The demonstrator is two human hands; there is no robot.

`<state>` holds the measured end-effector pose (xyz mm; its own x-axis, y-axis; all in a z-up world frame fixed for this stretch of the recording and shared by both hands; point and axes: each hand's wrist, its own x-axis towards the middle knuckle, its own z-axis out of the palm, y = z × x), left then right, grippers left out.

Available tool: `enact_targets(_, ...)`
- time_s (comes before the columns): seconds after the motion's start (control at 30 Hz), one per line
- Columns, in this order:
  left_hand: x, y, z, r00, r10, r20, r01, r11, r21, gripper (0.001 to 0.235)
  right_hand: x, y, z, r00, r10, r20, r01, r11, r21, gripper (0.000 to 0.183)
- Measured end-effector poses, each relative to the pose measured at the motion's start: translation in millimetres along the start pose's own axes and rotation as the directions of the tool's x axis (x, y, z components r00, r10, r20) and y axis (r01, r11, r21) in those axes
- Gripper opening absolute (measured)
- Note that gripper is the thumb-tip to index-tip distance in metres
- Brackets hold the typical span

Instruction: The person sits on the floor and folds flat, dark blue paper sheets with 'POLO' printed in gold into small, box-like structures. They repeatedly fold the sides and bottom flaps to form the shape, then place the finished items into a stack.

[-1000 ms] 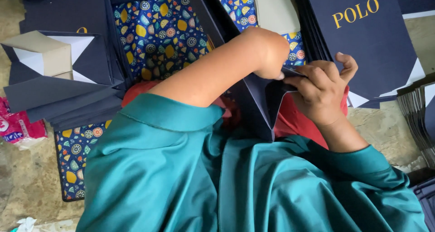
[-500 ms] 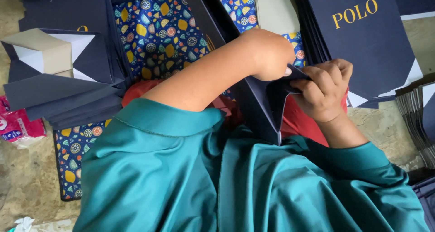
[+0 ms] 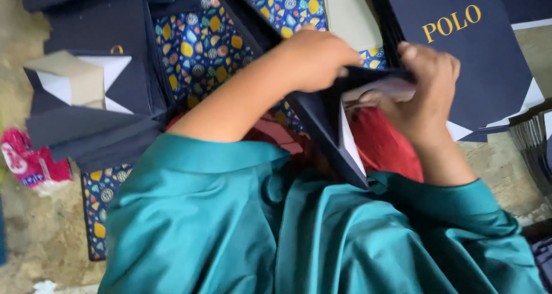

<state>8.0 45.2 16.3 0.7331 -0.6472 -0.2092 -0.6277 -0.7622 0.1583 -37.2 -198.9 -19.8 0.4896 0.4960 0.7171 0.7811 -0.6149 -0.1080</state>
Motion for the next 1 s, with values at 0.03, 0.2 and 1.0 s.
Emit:
enact_targets(0.03, -10, -12, 1, 0.996, 0.006, -0.093, -0.007, 1.000, -0.009, 0.027, 9, 6, -5, 0.997, 0.043, 0.060, -0.050, 0.991, 0.123, 0.065)
enact_targets(0.2, -56, -47, 19, 0.973, -0.099, -0.211, 0.037, 0.959, -0.282, 0.050, 49, 20, 8, 0.987, -0.019, 0.158, -0.017, 0.975, 0.223, 0.034)
enact_targets(1.0, -135, -44, 145, 0.480, -0.848, -0.224, 0.165, 0.338, -0.926, 0.028, 46, -82, 110, 0.755, -0.271, 0.596, -0.037, 0.891, 0.452, 0.041)
